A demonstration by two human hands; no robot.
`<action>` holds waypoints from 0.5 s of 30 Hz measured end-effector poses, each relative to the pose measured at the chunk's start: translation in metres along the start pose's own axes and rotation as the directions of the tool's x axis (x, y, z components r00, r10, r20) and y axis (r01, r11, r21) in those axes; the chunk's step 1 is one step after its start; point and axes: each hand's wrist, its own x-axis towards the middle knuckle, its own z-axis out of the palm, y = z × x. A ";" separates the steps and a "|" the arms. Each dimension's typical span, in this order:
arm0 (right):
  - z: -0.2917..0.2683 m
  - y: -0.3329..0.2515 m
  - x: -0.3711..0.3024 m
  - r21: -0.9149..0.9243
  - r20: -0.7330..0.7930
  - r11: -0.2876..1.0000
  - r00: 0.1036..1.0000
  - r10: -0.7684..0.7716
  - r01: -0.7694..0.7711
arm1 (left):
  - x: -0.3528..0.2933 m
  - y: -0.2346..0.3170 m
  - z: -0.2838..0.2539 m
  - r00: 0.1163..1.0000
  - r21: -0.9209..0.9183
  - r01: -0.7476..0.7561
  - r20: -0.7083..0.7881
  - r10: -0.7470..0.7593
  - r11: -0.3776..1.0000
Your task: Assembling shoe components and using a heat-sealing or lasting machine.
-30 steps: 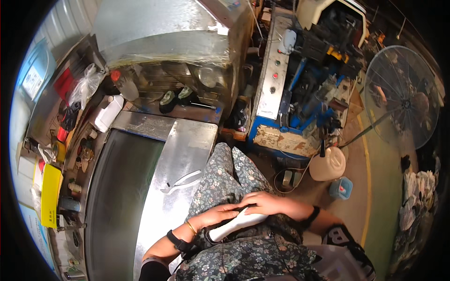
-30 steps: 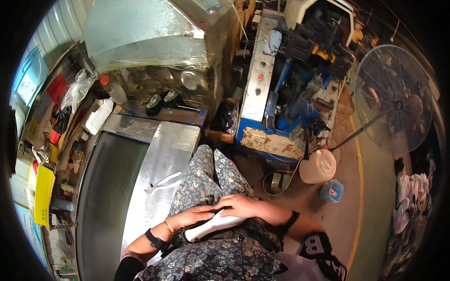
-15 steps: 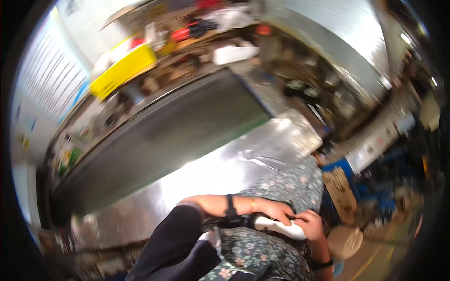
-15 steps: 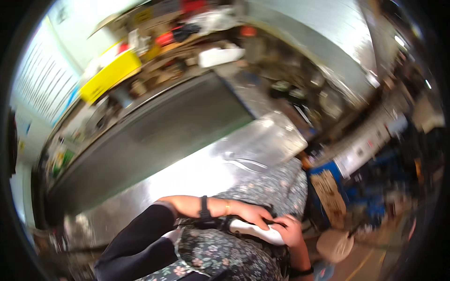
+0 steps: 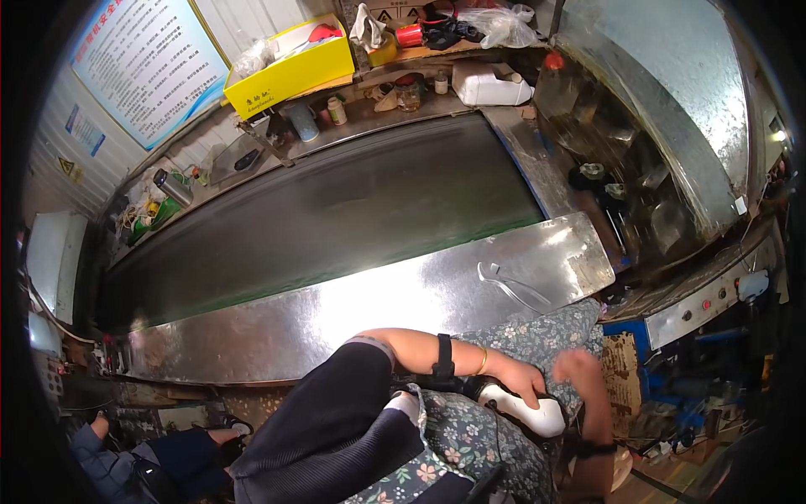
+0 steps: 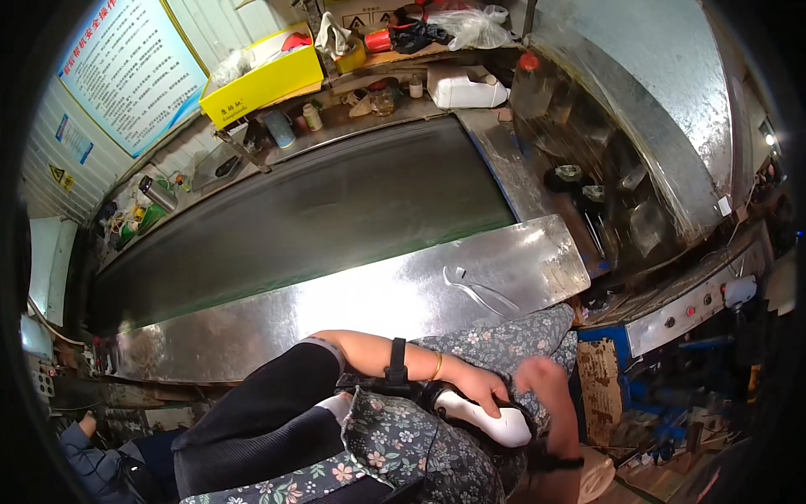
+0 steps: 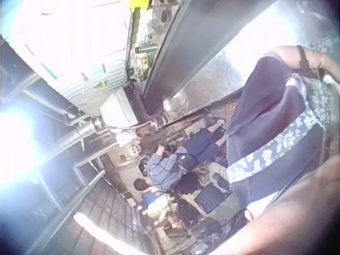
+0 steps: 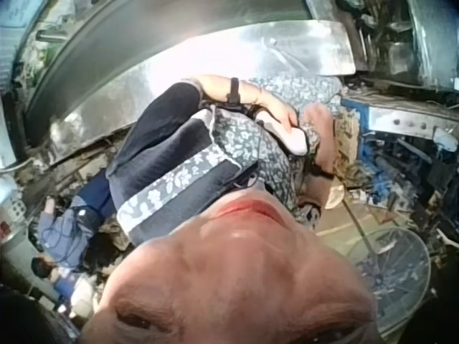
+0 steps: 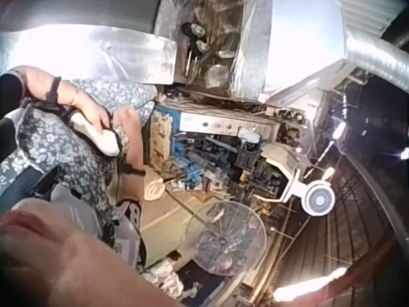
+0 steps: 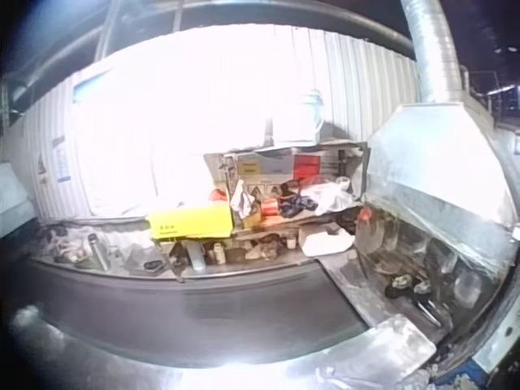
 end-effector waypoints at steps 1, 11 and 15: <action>0.003 -0.003 0.030 0.110 -0.079 0.991 0.995 -0.064 0.073 | 0.003 -0.005 0.004 1.000 0.022 -0.019 0.014 0.018 1.000; 0.093 -0.003 0.178 -0.976 0.191 0.010 0.883 -0.428 0.216 | 0.017 -0.019 0.013 1.000 -0.044 -0.011 0.019 0.012 0.999; 0.044 0.012 0.194 -0.872 0.149 0.400 0.933 -0.328 0.280 | 0.025 -0.012 0.010 0.997 0.090 -0.024 0.075 0.017 0.996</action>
